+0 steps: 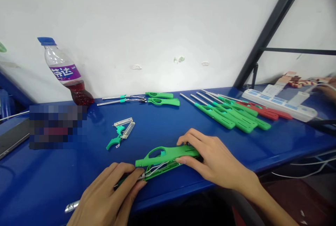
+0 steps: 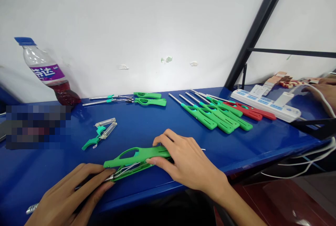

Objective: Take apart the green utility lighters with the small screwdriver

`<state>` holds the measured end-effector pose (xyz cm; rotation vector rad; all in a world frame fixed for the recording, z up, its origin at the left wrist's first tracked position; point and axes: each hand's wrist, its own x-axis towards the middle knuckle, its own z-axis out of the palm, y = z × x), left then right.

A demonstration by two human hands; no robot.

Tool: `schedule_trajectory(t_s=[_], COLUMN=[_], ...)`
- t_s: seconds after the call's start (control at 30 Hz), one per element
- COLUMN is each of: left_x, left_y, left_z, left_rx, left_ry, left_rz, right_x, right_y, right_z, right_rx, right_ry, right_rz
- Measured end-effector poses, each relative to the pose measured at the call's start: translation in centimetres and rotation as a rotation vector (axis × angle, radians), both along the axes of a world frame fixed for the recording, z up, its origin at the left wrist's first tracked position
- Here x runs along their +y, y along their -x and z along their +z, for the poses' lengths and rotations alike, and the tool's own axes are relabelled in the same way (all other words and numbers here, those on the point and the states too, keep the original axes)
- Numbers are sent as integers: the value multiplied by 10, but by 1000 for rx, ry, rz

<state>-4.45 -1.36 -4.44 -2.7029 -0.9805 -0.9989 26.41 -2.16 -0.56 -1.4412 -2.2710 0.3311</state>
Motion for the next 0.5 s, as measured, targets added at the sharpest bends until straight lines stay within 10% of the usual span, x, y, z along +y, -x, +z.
schedule_trajectory(t_s=[0.5], left_x=[0], left_y=[-1], left_z=[6], left_rx=[-31], left_ry=[-41], left_rz=[67], right_x=[0], right_y=[-4], right_z=[-4], right_rx=[94], right_ry=[-86], right_rz=[93])
